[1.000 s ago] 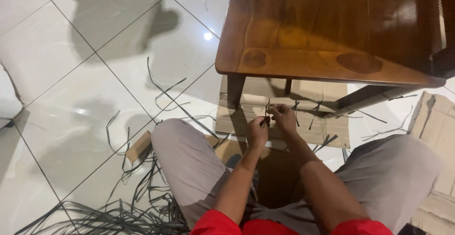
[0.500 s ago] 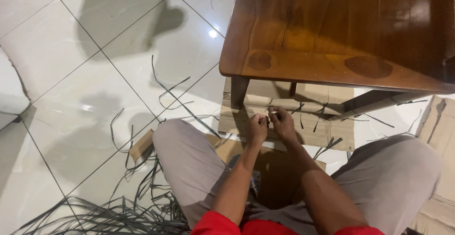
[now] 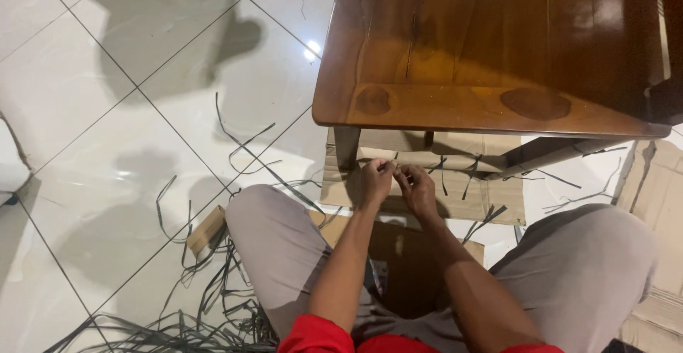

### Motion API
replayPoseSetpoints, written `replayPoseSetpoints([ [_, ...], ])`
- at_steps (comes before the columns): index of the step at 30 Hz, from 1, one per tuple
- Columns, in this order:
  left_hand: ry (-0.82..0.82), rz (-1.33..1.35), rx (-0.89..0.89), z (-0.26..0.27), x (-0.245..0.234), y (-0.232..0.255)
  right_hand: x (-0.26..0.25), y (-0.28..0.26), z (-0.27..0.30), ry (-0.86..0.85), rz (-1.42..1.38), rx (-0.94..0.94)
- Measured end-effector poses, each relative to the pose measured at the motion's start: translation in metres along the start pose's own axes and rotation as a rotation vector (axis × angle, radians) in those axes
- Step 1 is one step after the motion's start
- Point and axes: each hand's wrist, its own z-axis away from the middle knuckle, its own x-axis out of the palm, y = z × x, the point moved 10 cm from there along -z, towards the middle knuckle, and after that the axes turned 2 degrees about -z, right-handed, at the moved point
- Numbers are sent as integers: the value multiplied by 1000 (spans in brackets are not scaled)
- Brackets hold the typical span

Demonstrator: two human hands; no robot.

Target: Wrapping a wooden chair leg with cardboard and securing it with plastic ties

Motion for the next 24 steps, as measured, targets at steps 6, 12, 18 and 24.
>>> replayPoseSetpoints([
  [6,-13,235,-162,7,11,-8,2,-9,-2,-21,-144,45],
  [12,-38,371,-257,17,9,4,19,31,-8,-61,-439,315],
  [18,-3,532,-291,20,13,-14,14,23,-1,36,-670,402],
  [24,-3,577,-260,31,6,13,7,5,1,11,-575,347],
])
